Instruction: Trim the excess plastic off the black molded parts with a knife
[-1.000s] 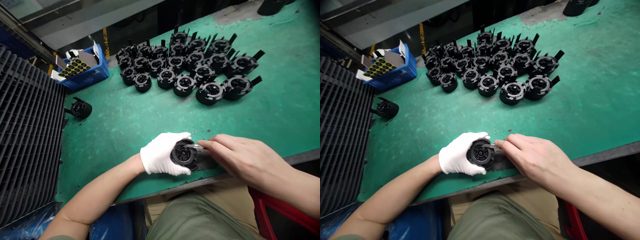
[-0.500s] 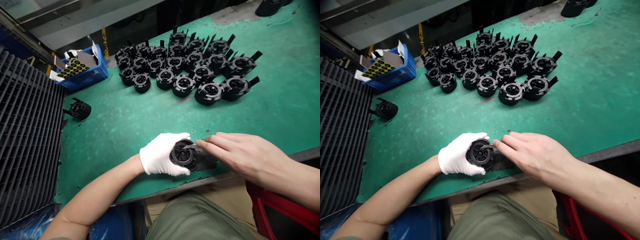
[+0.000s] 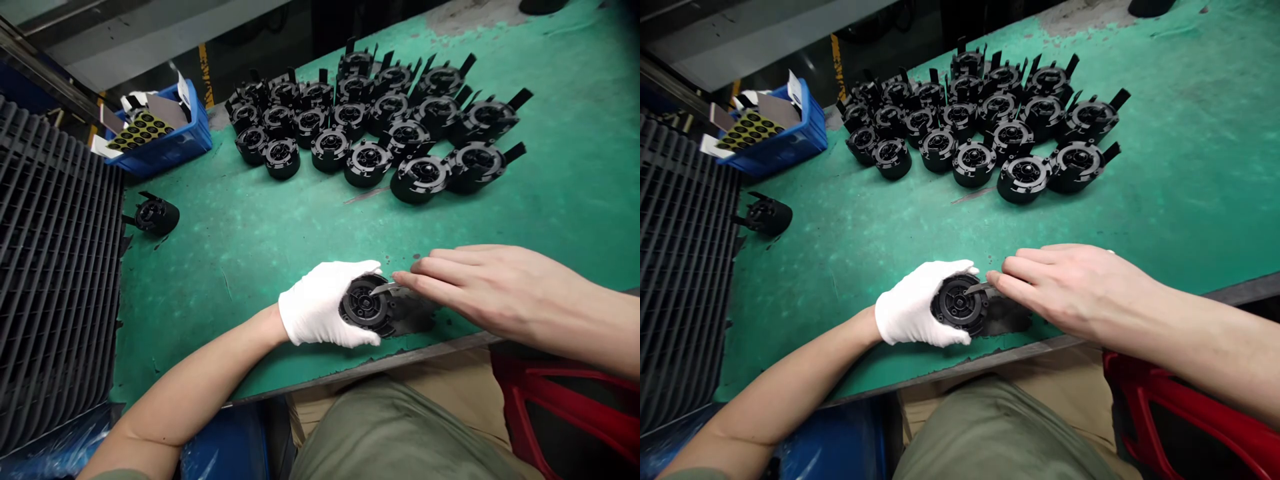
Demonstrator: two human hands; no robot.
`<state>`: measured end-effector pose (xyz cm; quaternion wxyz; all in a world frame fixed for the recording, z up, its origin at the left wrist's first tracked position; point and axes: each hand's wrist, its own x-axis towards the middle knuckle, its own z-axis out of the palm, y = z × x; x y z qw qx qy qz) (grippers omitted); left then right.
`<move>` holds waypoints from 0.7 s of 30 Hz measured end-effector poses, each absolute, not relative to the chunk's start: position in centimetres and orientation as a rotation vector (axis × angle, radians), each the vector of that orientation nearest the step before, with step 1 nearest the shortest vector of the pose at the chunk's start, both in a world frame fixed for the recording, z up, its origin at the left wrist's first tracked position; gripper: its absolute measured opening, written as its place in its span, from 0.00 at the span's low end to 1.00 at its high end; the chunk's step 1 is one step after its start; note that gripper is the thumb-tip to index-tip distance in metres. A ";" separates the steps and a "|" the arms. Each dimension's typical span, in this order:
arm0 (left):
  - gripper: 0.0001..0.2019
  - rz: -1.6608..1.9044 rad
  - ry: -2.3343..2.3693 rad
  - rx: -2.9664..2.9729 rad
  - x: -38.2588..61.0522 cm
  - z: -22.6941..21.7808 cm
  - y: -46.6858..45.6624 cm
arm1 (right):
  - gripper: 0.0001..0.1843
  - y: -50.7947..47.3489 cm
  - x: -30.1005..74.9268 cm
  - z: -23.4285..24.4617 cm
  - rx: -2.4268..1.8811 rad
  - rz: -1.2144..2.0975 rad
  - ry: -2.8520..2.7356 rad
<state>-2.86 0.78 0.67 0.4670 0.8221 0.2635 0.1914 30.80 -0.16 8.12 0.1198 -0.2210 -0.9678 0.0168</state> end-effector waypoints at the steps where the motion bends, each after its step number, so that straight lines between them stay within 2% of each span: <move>1: 0.49 0.474 0.648 2.017 -2.9 0.6 0.7 | 0.31 0.0 30.9 8.1 -0.641 0.045 -2.834; 4: 0.52 0.466 0.662 2.015 -3.0 0.3 0.7 | 0.28 0.3 31.2 7.7 -0.640 0.095 -2.846; 9: 0.48 0.450 0.674 2.011 -3.1 0.3 0.7 | 0.25 -0.9 31.5 6.9 -0.843 0.194 -2.747; 16: 0.47 0.429 0.695 2.034 -2.9 0.3 0.6 | 0.21 -2.1 31.2 5.6 -0.873 0.046 -2.714; 21: 0.45 0.424 0.680 2.044 -2.9 0.1 0.7 | 0.26 -2.2 30.7 6.6 -0.800 0.027 -2.798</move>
